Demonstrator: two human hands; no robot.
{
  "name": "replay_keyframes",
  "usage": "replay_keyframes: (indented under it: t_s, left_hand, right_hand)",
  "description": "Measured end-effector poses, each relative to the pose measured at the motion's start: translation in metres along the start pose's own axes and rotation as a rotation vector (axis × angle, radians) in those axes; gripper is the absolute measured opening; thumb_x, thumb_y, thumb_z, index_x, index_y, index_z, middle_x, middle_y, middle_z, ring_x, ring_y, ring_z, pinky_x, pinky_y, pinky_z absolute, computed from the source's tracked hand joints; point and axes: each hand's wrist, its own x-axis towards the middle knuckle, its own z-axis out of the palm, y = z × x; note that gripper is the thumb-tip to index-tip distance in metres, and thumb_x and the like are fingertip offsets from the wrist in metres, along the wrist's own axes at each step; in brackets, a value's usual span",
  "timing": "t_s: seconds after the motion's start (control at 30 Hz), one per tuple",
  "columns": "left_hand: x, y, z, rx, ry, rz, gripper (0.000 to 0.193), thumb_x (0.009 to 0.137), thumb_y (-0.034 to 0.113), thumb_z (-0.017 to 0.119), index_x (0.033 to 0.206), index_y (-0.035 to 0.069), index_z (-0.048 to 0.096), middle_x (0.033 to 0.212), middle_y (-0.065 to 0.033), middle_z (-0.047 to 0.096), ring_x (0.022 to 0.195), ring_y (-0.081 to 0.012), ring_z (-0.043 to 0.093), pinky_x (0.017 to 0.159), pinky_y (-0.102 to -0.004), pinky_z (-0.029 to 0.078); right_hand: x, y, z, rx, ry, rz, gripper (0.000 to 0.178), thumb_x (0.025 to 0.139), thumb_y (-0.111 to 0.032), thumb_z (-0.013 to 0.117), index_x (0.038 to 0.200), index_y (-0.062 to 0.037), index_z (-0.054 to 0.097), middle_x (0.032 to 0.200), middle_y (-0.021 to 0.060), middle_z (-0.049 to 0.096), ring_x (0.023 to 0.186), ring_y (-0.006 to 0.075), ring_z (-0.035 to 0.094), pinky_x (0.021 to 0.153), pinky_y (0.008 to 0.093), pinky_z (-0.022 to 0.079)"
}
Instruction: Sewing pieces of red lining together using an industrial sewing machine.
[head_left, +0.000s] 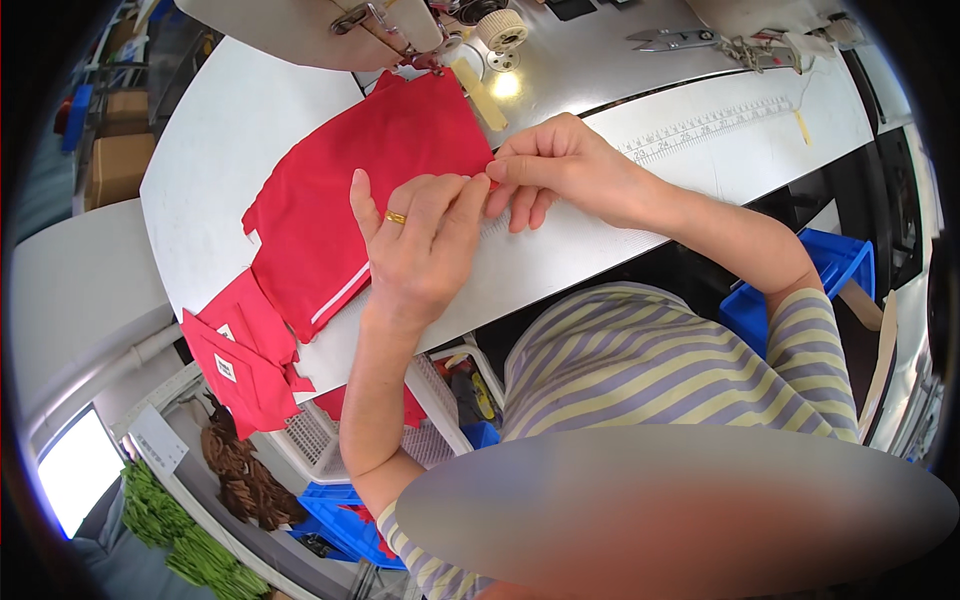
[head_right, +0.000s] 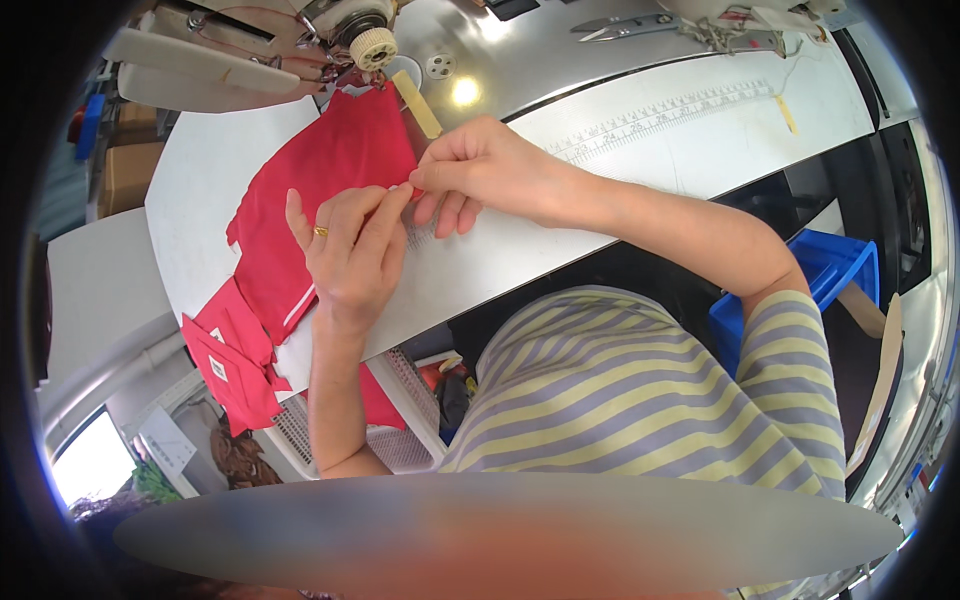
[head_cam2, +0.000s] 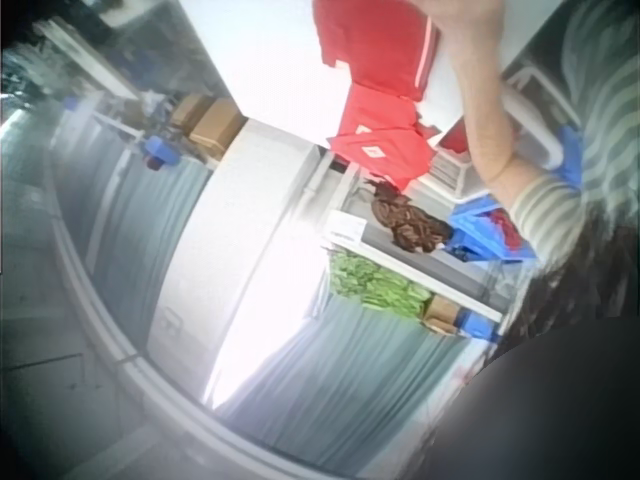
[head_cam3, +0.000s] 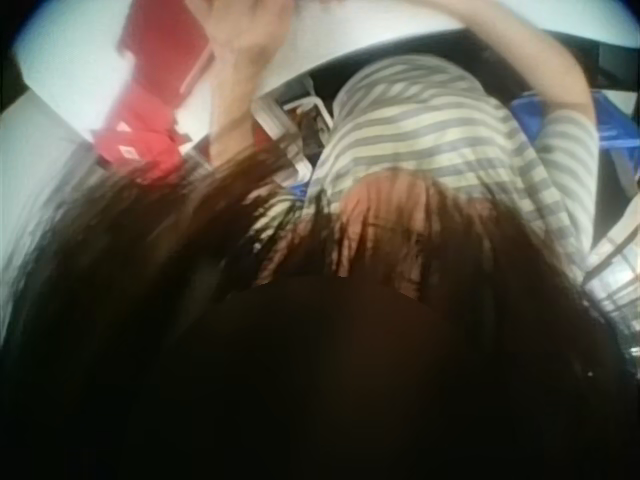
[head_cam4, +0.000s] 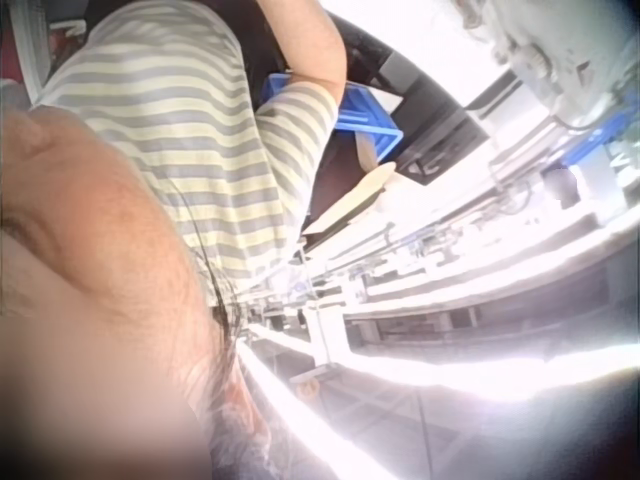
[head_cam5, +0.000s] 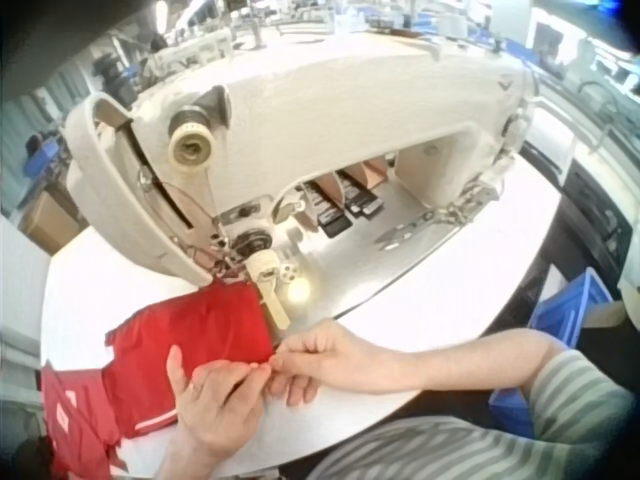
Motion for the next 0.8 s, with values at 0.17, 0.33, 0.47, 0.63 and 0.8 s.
replay_keyframes:
  t_s: [0.17,0.33,0.47,0.63,0.8]
  left_hand:
    - [0.003,0.002,0.007,0.022,0.052,-0.063,0.028,0.069,0.004,0.073,0.095,0.012,0.070,0.090,0.0026,0.060,0.084,-0.0153,0.061,0.113,-0.0468,0.017]
    - [0.004,-0.008,0.008,-0.001,0.122,0.094,0.023,0.071,0.006,0.069,0.093,0.009,0.067,0.091,0.0006,0.060,0.087,-0.0146,0.061,0.112,-0.0501,0.021]
    - [0.002,-0.010,0.013,-0.157,-0.036,0.108,0.023,0.067,0.001,0.069,0.090,0.005,0.068,0.088,-0.0034,0.060,0.081,-0.0189,0.062,0.087,-0.0413,0.046]
    - [0.000,-0.010,0.018,-0.310,-0.084,0.019,0.028,0.062,-0.006,0.068,0.089,0.002,0.068,0.088,-0.0064,0.060,0.076,-0.0232,0.062,0.060,-0.0316,0.052]
    - [0.003,-0.019,0.021,-0.321,-0.054,0.029,0.029,0.062,-0.008,0.068,0.088,0.002,0.067,0.089,-0.0075,0.061,0.076,-0.0241,0.062,0.062,-0.0315,0.053]
  right_hand:
    - [0.002,0.000,-0.002,0.144,-0.015,0.056,0.026,0.096,-0.022,0.054,0.094,0.0003,0.066,0.078,0.0096,0.069,0.063,0.0131,0.066,0.055,0.0217,0.053]
    - [-0.002,-0.005,-0.010,-0.022,-0.077,0.104,0.024,0.096,-0.021,0.053,0.093,-0.0007,0.066,0.072,0.0075,0.067,0.059,0.0129,0.064,0.053,0.0229,0.051]
    - [0.003,-0.008,-0.027,-1.016,0.110,-0.468,0.015,0.089,-0.015,0.058,0.097,-0.0059,0.067,0.083,0.0080,0.067,0.073,0.0240,0.065,0.066,0.0344,0.052]
    - [0.043,-0.007,-0.058,-1.592,0.217,-0.908,0.032,0.079,-0.014,0.066,0.111,-0.0151,0.067,0.124,0.0036,0.056,0.107,0.0247,0.052,0.092,0.0374,0.043]
    - [0.050,0.001,-0.064,-1.536,0.182,-0.962,0.030,0.079,-0.017,0.067,0.109,-0.0164,0.068,0.118,0.0028,0.059,0.104,0.0237,0.054,0.090,0.0372,0.045]
